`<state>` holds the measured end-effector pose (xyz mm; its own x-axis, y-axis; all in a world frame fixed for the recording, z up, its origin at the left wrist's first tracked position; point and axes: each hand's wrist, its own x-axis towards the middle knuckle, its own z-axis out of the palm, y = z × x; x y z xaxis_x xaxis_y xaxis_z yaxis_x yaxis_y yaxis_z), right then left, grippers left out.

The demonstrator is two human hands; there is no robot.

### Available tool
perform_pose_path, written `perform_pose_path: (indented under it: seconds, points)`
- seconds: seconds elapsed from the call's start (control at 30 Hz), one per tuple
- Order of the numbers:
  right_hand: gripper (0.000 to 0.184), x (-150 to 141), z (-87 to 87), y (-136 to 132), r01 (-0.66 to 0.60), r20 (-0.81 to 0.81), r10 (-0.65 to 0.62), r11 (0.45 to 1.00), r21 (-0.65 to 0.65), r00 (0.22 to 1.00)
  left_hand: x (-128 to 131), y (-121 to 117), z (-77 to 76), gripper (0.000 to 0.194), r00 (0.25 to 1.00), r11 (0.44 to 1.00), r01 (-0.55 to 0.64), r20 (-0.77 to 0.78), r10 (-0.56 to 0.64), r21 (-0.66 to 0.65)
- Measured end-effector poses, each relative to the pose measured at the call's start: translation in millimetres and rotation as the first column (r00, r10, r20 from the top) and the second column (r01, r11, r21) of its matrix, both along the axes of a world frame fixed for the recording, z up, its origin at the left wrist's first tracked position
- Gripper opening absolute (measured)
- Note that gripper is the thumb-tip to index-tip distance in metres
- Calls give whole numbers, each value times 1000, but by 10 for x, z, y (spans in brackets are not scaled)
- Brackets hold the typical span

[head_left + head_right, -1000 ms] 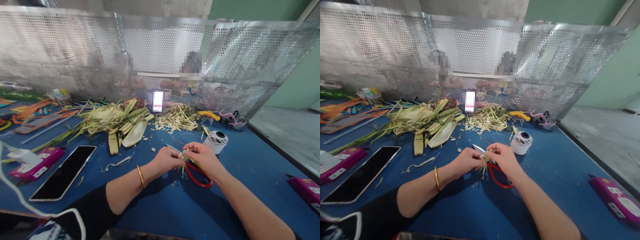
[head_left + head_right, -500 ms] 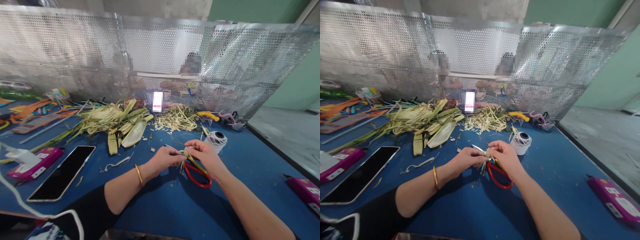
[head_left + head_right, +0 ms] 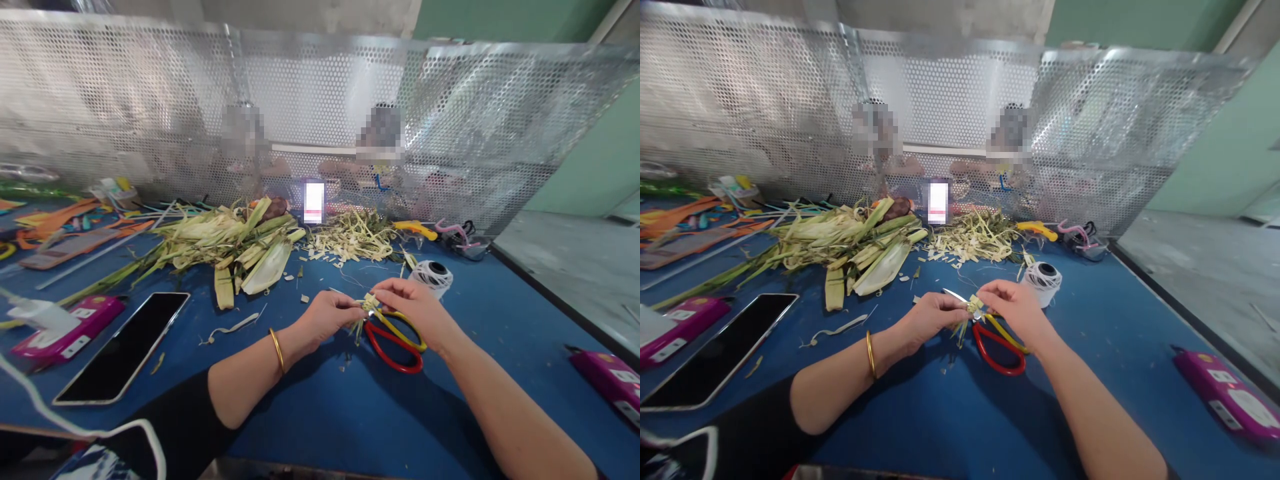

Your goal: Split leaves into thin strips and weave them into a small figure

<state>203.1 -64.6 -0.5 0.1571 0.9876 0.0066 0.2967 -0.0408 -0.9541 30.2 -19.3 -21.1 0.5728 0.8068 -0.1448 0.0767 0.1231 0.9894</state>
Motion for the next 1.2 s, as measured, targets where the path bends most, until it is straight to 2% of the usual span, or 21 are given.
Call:
perform_pose_path:
  seconds: [0.17, 0.2, 0.3, 0.33, 0.4, 0.43, 0.47, 0.5, 0.53, 0.57, 0.6, 0.63, 0.67, 0.73, 0.8, 0.87, 0.93, 1.0, 1.1, 1.13, 1.2]
  points:
    - [20, 10, 1, -7, -93, 70, 93, 996, -3, 993, -66, 89, 50, 31, 992, 994, 106, -79, -103, 36]
    - [19, 8, 1, -12, -104, 54, 105, 994, -20, 993, -87, 125, 69, 33, 992, 995, 92, -86, -88, 39]
    - [18, -25, -8, -51, -204, -34, 201, 972, -118, 979, -148, 248, 104, 35, 997, 996, -75, -31, 77, 54]
    - [17, -43, -16, -70, -273, -67, 266, 947, -167, 962, -163, 286, 104, 33, 989, 988, -146, -9, 147, 50]
    - [16, -79, -37, -104, -438, -131, 418, 855, -278, 899, -184, 347, 91, 26, 967, 967, -254, 27, 254, 12]
    - [16, -90, -47, -113, -499, -159, 474, 805, -321, 866, -190, 368, 82, 24, 956, 957, -291, 41, 291, -12]
    - [16, -92, -56, -111, -526, -181, 494, 781, -338, 850, -193, 384, 73, 22, 948, 949, -313, 52, 314, -39]
    - [17, -85, -62, -99, -505, -198, 464, 804, -314, 863, -196, 394, 67, 21, 942, 943, -326, 60, 330, -64]
    - [19, -69, -62, -78, -427, -219, 380, 870, -245, 899, -198, 401, 65, 20, 937, 937, -337, 66, 343, -88]
    - [20, -45, -57, -49, -301, -257, 258, 943, -141, 931, -201, 405, 67, 19, 930, 930, -351, 73, 360, -111]
    - [23, -18, -47, -18, -142, -317, 127, 989, -26, 940, -205, 409, 73, 19, 920, 919, -372, 80, 384, -129]
    - [27, 10, -34, 12, 0, -392, 25, 998, 63, 920, -209, 411, 81, 19, 907, 907, -397, 87, 411, -141]
    - [33, 34, -20, 37, 75, -448, -19, 992, 106, 894, -213, 414, 89, 18, 894, 894, -424, 95, 439, -147]
    - [46, 63, -1, 60, 103, -448, -44, 989, 108, 893, -219, 421, 101, 17, 874, 876, -458, 103, 474, -150]
    - [49, 62, -1, 49, 41, -257, -20, 996, 76, 966, -219, 427, 99, 15, 878, 878, -454, 91, 470, -153]
    - [41, 42, -10, 17, -19, 108, 13, 998, 53, 994, -217, 429, 88, 14, 896, 892, -424, 71, 439, -156]
    - [26, 16, -5, -22, -60, 486, 43, 998, 19, 873, -213, 425, 75, 14, 911, 906, -398, 55, 409, -146]
    - [17, -7, 24, -61, -69, 737, 72, 997, -34, 672, -209, 417, 67, 14, 915, 912, -392, 44, 400, -124]
    - [16, -28, 77, -111, -85, 888, 180, 984, -158, 424, -205, 411, 70, 15, 911, 910, -407, 37, 411, -81]
    - [16, -31, 86, -125, -88, 902, 216, 976, -197, 375, -209, 416, 79, 15, 909, 908, -413, 40, 416, -66]
    - [18, -29, 82, -148, -92, 904, 267, 964, -251, 333, -234, 447, 113, 15, 902, 904, -426, 55, 428, -35]
